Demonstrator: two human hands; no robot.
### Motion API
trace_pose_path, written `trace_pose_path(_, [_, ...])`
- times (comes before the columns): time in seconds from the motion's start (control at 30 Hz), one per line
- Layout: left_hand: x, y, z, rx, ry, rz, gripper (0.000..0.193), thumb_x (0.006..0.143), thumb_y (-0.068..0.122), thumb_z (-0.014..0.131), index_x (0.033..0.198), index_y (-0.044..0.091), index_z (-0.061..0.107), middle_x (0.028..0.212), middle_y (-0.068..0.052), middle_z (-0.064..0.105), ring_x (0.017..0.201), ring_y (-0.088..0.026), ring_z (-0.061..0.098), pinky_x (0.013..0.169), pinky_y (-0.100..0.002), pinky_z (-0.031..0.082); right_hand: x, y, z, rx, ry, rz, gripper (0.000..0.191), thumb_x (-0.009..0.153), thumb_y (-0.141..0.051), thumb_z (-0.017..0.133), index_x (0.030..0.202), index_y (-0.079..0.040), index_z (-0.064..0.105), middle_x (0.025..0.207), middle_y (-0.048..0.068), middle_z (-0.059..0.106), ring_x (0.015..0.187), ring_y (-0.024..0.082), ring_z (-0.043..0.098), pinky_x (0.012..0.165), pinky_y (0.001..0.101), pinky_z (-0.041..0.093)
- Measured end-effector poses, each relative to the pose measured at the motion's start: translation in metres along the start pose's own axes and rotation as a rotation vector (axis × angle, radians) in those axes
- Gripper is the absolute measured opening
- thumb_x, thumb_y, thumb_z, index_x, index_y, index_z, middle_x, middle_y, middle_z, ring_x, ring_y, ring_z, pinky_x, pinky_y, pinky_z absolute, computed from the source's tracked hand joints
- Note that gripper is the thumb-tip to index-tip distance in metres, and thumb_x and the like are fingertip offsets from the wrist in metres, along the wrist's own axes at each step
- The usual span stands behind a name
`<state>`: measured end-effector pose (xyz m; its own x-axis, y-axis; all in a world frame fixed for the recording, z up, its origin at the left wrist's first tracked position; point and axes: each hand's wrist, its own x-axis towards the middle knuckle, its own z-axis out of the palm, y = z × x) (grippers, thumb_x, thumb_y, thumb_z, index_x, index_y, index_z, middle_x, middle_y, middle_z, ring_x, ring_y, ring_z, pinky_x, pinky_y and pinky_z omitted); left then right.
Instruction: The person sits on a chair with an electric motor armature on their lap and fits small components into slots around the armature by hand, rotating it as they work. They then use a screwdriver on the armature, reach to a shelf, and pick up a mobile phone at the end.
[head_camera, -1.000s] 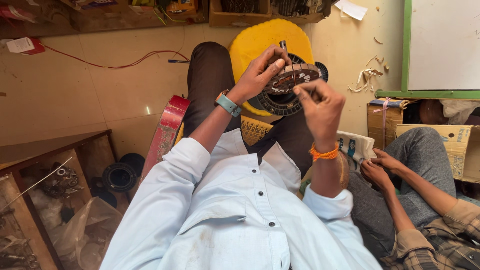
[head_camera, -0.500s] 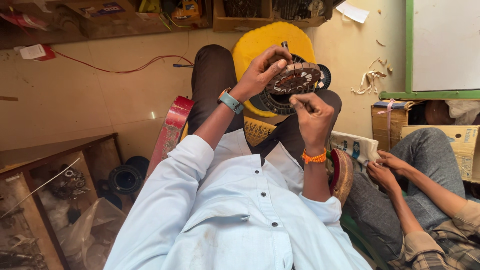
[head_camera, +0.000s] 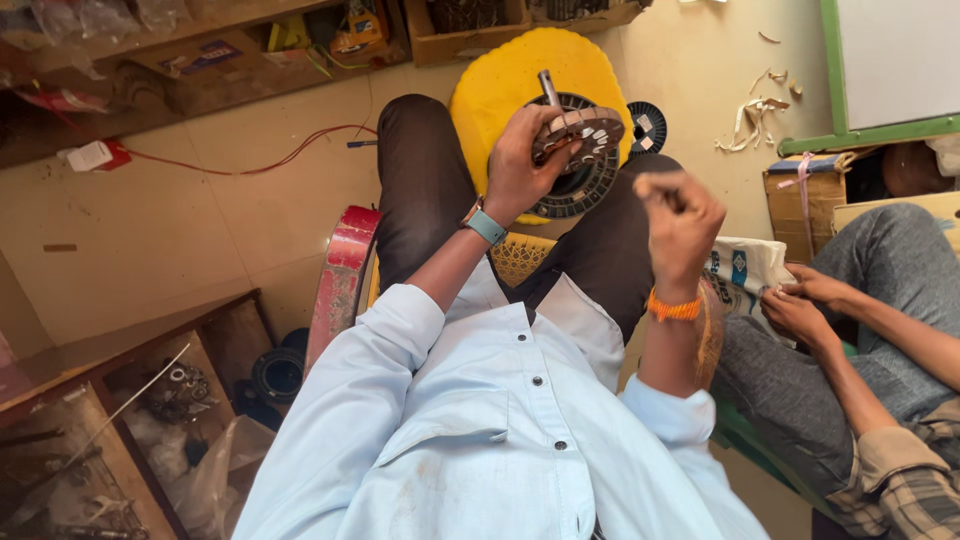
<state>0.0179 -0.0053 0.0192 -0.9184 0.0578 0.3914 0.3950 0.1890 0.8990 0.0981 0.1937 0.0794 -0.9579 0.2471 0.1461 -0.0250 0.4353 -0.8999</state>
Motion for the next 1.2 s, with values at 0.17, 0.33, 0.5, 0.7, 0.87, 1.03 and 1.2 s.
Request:
trace_pose_path(0.17, [0.002,0.0,0.001,0.085,0.044,0.079,0.038,0.087,0.011,0.081,0.118,0.006,0.06,0.101,-0.012,0.064,0.098,-0.032,0.065,0.084,-0.041,0.054,0.072,-0.025,0.014,-0.154,-0.096,-0.194,0.005,0.097,0.001,0.08,0.095,0.0,0.076,0.071,-0.002,0.063,0.061,0.001,0.045,0.054,0.0226,0.03])
trace_pose_path(0.33, [0.005,0.0,0.002,0.098,0.048,0.058,0.038,0.088,0.011,0.08,0.12,0.005,0.059,0.101,-0.013,0.063,0.099,-0.034,0.065,0.084,-0.042,0.054,0.111,-0.037,0.029,-0.229,-0.209,-0.279,0.004,0.095,0.003,0.081,0.097,0.001,0.078,0.068,0.001,0.061,0.059,0.004,0.044,0.053,0.0247,0.031])
trace_pose_path(0.5, [0.003,0.001,0.005,0.109,0.058,0.058,0.038,0.088,0.012,0.08,0.119,0.006,0.059,0.101,-0.012,0.064,0.098,-0.032,0.066,0.084,-0.042,0.054,0.131,-0.03,0.03,-0.284,-0.293,-0.316,0.005,0.095,-0.002,0.082,0.095,0.0,0.077,0.073,0.002,0.066,0.06,0.005,0.049,0.053,0.0267,0.036])
trace_pose_path(0.7, [0.004,0.0,0.004,0.095,0.036,0.083,0.038,0.088,0.011,0.08,0.119,0.005,0.06,0.101,-0.013,0.063,0.099,-0.033,0.066,0.085,-0.042,0.054,0.174,-0.007,0.057,-0.456,-0.467,-0.409,0.004,0.092,-0.014,0.081,0.092,-0.01,0.08,0.085,0.007,0.076,0.074,0.017,0.071,0.067,0.0326,0.054])
trace_pose_path(0.87, [0.006,0.0,0.003,0.026,-0.018,-0.008,0.039,0.088,0.012,0.079,0.12,0.005,0.058,0.105,-0.013,0.065,0.099,-0.03,0.068,0.086,-0.04,0.056,0.19,0.002,0.09,-0.799,-0.654,-0.438,0.011,0.082,-0.023,0.085,0.089,-0.015,0.082,0.08,0.013,0.074,0.073,0.033,0.07,0.066,0.0441,0.055])
trace_pose_path(1.03, [0.018,-0.015,-0.009,-1.015,-0.166,-0.59,0.049,0.095,0.019,0.064,0.133,0.021,0.033,0.127,-0.006,0.064,0.108,-0.017,0.067,0.091,-0.033,0.057,0.184,-0.01,0.097,-0.724,-0.642,-0.474,0.016,0.081,-0.022,0.084,0.094,-0.014,0.081,0.082,0.014,0.073,0.074,0.035,0.07,0.066,0.0452,0.055])
trace_pose_path(1.2, [0.018,-0.033,-0.017,-0.992,-0.257,-0.531,0.039,0.104,0.021,0.062,0.135,0.015,0.038,0.121,-0.011,0.062,0.114,-0.017,0.06,0.099,-0.033,0.052,0.149,-0.037,0.09,-0.486,-0.464,-0.43,0.007,0.092,-0.015,0.078,0.092,-0.008,0.078,0.084,0.011,0.075,0.072,0.027,0.073,0.066,0.0394,0.055])
